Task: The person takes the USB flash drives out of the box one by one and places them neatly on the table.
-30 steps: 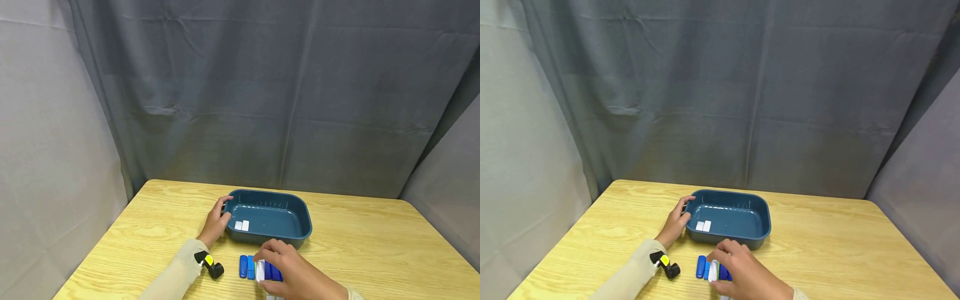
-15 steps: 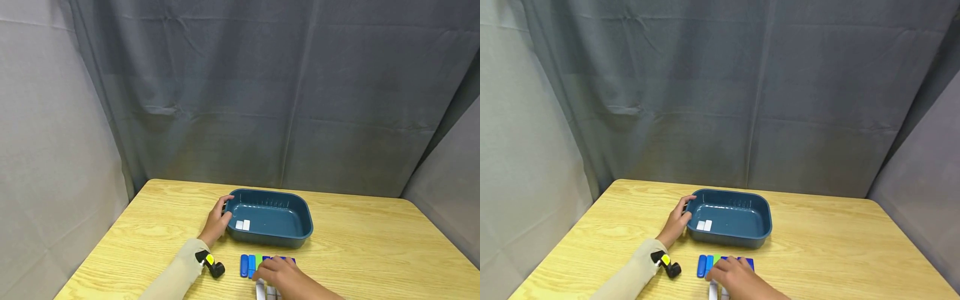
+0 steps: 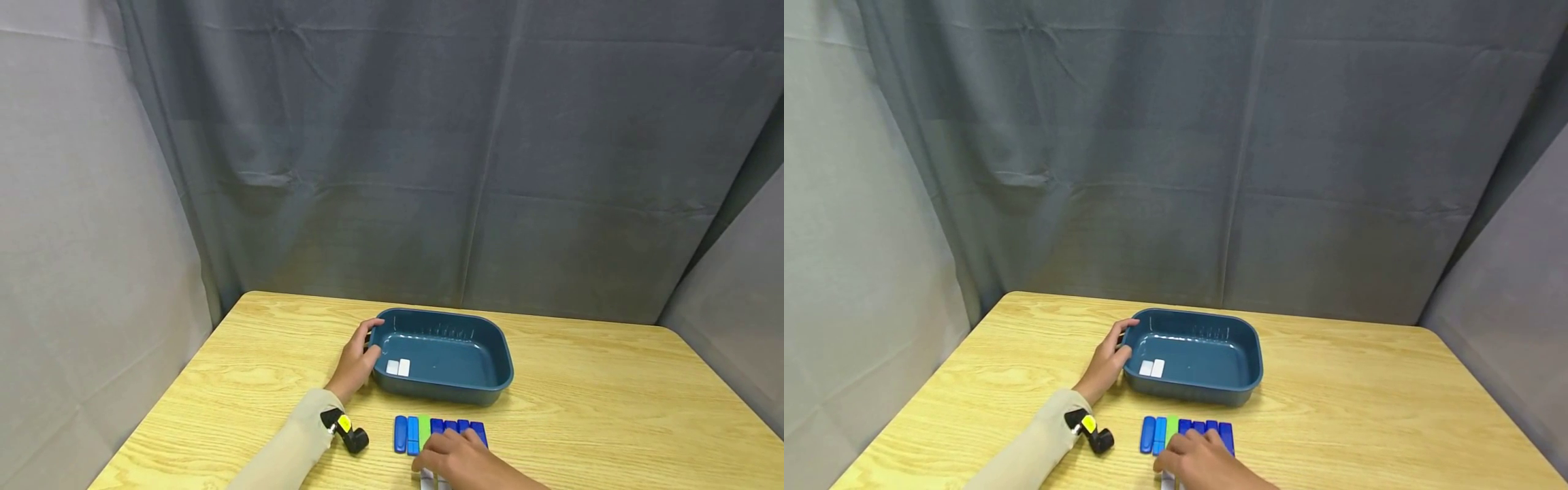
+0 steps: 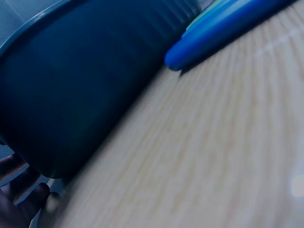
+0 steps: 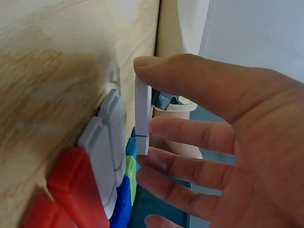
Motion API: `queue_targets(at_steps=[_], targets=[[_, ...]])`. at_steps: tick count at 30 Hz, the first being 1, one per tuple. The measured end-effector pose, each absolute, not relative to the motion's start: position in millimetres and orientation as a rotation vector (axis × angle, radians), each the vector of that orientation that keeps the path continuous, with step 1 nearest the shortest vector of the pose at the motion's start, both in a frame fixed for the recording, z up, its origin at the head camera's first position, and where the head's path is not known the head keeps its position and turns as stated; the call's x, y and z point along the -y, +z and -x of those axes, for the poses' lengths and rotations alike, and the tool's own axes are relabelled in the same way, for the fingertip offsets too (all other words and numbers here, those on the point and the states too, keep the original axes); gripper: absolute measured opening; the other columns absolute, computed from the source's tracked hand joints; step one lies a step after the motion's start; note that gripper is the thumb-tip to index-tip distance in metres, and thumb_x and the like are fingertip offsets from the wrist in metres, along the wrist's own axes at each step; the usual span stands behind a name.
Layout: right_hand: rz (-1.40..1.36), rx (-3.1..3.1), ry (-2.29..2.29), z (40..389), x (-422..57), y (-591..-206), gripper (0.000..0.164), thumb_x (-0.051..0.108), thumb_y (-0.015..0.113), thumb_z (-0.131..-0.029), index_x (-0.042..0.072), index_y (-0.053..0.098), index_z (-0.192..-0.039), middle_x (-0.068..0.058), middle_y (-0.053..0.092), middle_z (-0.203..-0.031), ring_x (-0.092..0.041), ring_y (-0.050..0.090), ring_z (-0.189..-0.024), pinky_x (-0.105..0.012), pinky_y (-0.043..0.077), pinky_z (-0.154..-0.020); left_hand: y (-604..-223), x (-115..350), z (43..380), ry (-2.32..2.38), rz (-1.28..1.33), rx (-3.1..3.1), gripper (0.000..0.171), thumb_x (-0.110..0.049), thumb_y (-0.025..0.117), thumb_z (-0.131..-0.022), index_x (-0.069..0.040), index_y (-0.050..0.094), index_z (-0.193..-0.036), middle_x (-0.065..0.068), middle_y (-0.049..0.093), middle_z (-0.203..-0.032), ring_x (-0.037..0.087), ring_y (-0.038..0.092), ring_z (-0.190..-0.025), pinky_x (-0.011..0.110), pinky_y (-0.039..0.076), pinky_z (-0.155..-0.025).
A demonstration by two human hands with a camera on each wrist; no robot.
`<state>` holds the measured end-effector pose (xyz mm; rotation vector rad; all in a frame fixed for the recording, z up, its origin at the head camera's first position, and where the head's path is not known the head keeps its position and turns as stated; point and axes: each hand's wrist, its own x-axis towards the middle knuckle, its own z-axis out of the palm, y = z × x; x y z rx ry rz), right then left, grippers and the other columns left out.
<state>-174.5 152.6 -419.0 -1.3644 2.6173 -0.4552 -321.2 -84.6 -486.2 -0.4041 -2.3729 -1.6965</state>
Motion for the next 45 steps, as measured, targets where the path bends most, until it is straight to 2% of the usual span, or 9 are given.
queue_targets(at_steps=[10, 22, 34, 40, 45], targets=[[1.36, -2.6, -0.479, 176, -152, -424, 0.035, 0.059, 0.058, -0.086, 0.031, 0.068, -0.104, 0.02, 0.056, -0.1, 0.001, 0.047, -0.09, -0.031, 0.039, -0.072, -485, 84, 320, -1.697, 0.425, 2.356, 0.055, -0.007, 0.048, -0.086, -0.018, 0.045, -0.139, 0.007, 0.04, -0.148, 0.032, 0.046, -0.128, 0.051, 0.037, -0.104], [1.323, -2.58, -0.488, 177, -152, -429, 0.033, 0.058, 0.058, -0.087, 0.031, 0.068, -0.103, 0.021, 0.054, -0.096, 0.003, 0.045, -0.087, -0.029, 0.038, -0.07, -484, 83, 319, -1.704, 0.388, 2.391, 0.055, -0.01, 0.047, -0.086, -0.019, 0.043, -0.14, 0.003, 0.039, -0.149, 0.027, 0.044, -0.13, 0.048, 0.036, -0.105], [1.335, -2.584, -0.493, 177, -152, -429, 0.031, 0.056, 0.059, -0.087, 0.031, 0.069, -0.102, 0.02, 0.054, -0.097, 0.003, 0.046, -0.089, -0.028, 0.037, -0.069, -485, 84, 319, -1.691, 0.411, 2.371, 0.054, -0.008, 0.047, -0.086, -0.019, 0.044, -0.139, 0.005, 0.039, -0.149, 0.03, 0.045, -0.129, 0.05, 0.036, -0.105], [1.338, -2.582, -0.501, 177, -152, -429, 0.032, 0.056, 0.058, -0.087, 0.031, 0.069, -0.103, 0.02, 0.053, -0.097, 0.004, 0.045, -0.088, -0.027, 0.036, -0.068, -483, 84, 319, -1.687, 0.432, 2.363, 0.053, -0.003, 0.047, -0.088, -0.013, 0.043, -0.14, 0.012, 0.039, -0.148, 0.035, 0.045, -0.128, 0.053, 0.036, -0.104], [1.34, -2.579, -0.5, 177, -152, -429, 0.032, 0.056, 0.058, -0.087, 0.031, 0.069, -0.103, 0.02, 0.053, -0.097, 0.004, 0.045, -0.088, -0.027, 0.035, -0.068, -462, 82, 303, -1.687, 0.453, 2.37, 0.053, 0.0, 0.046, -0.087, -0.004, 0.042, -0.14, 0.019, 0.039, -0.147, 0.04, 0.044, -0.127, 0.054, 0.036, -0.104]])
